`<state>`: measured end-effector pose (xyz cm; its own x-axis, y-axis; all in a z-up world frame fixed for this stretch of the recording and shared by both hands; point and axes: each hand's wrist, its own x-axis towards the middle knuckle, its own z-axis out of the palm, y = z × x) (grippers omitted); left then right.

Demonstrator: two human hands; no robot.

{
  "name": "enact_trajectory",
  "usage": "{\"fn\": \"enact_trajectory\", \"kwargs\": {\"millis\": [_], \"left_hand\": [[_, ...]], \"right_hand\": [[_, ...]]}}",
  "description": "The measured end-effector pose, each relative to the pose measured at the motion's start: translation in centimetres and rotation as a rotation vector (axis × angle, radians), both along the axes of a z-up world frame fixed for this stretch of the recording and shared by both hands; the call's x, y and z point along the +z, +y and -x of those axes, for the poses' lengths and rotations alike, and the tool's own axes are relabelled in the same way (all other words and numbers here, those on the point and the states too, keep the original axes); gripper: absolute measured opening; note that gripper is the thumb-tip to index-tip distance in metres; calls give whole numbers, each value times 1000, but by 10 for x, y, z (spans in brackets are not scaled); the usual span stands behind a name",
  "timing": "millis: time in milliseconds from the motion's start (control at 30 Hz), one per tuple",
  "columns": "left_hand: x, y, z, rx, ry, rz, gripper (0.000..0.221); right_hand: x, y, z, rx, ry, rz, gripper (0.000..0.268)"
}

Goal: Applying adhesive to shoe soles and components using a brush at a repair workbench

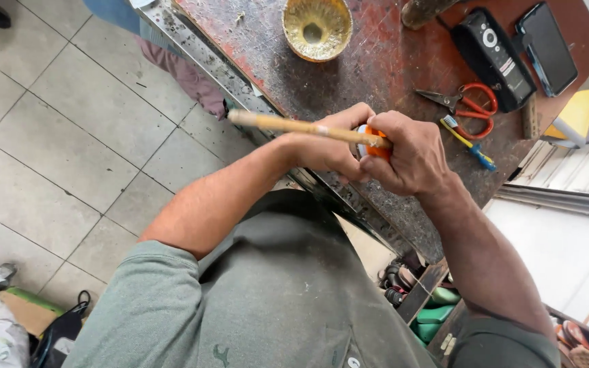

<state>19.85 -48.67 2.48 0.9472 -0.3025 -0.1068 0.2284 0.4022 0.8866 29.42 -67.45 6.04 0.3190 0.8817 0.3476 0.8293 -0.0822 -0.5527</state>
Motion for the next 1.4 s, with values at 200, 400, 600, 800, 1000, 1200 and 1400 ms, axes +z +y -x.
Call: {"fn": "enact_trajectory", "kwargs": {"millis": [200,400,600,800,1000,1200,1400], "left_hand": [[0,-13,-13,357,15,-753,65],[47,5,-15,183,-70,-393,68],[41,-13,-14,172,-138,-660,69],[49,-19,-6,163,-631,-177,26],[-23,-61,-26,595,-120,-884,84],[1,-40,8,438,-343,-417,76],[13,-64,6,510,-176,-811,73]], "right_hand": [[36,42,38,-712,387,436,45],[79,20,18,-340,68,369,70],[30,-15,-4,-332,-84,386,64],[8,-35,-34,-261,-202,401,77],[26,10,-11,-642,212,487,51],[20,-34,-23,49,-134,18,70],[17,-39,4,-376,286,349,55]]}}
